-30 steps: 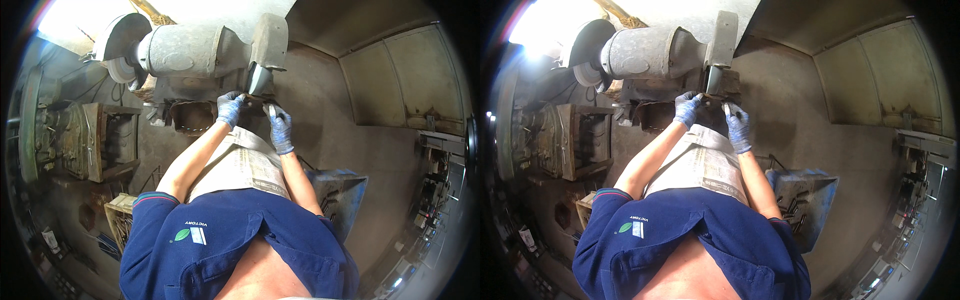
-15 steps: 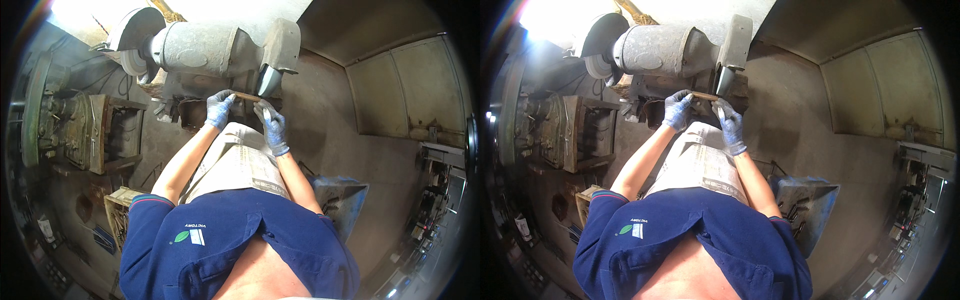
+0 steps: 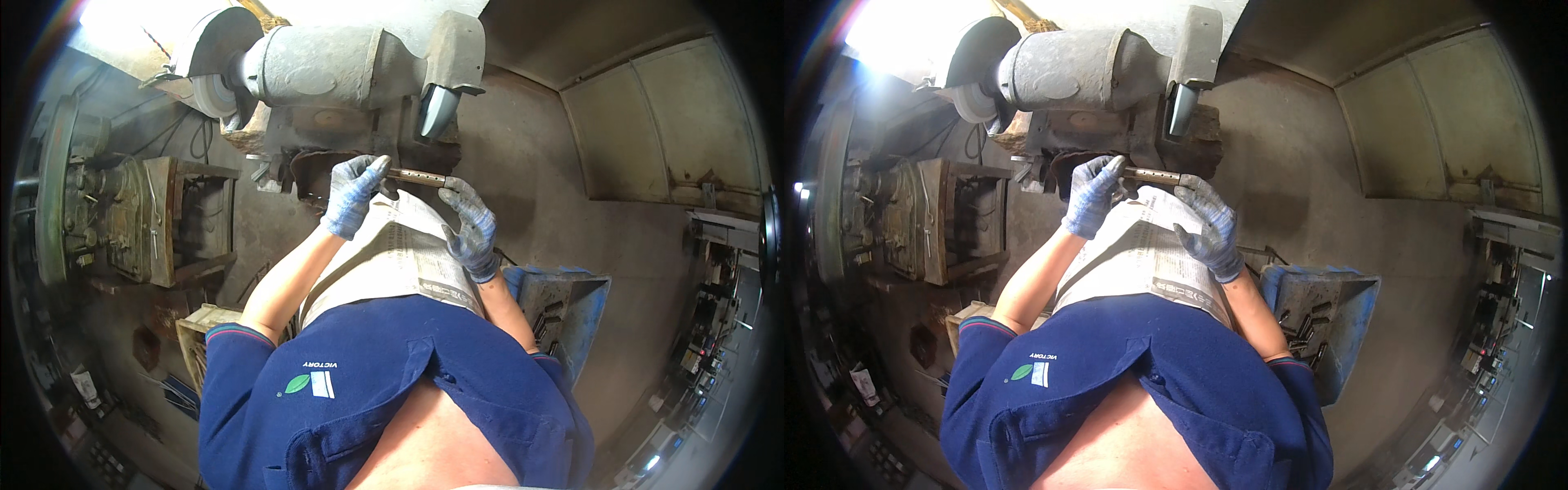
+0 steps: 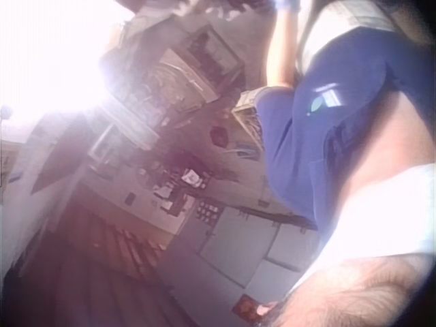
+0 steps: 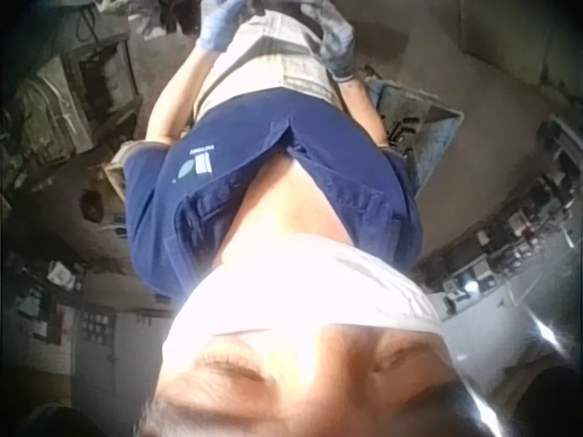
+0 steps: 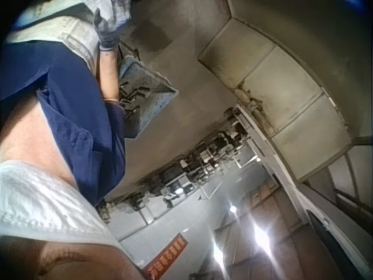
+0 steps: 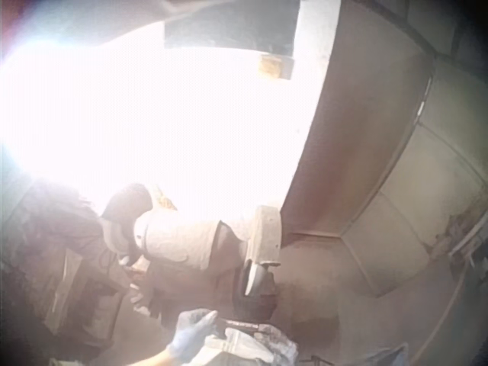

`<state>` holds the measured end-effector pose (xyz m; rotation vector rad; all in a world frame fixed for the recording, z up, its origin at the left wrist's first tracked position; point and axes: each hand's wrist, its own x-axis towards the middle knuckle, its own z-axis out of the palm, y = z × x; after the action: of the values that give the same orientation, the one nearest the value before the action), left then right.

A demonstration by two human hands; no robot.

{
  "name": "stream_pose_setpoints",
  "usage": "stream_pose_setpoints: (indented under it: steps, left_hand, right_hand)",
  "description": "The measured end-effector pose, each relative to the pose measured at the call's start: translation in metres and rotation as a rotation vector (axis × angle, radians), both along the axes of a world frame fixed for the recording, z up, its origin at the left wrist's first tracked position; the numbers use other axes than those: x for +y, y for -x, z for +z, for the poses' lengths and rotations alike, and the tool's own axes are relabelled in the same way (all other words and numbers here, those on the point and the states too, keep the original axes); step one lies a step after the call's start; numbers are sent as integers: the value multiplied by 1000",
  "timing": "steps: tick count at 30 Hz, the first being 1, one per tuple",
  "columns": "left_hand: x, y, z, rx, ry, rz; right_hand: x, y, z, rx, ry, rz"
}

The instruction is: The person is grinding small metal tubes using a bench grinder. They pick up the tubes from a bin, press the ends against the rotating wheel, and then place them into another bin.

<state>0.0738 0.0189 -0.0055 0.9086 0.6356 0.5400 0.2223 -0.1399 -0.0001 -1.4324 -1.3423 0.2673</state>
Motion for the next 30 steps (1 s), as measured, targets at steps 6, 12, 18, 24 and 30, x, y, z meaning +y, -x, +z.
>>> stream_pose_setpoints:
  steps: [6,12,18,24,30]
  left_hand:
    - [1,-9,-2,22,-43,33]
    - [1,-15,-15,-3,-184,-2]
    - [7,-22,-31,136,-259,-27]
    - [13,-48,-63,92,-97,42]
    - [11,-83,-72,55,-18,87]
  right_hand:
    - [-3,1,-2,-22,21,10]
    - [0,0,-18,277,26,11]
    - [7,-17,-35,-176,64,-119]
    - [22,-27,-71,336,91,-117]
    - [28,-50,-76,491,118,-160]
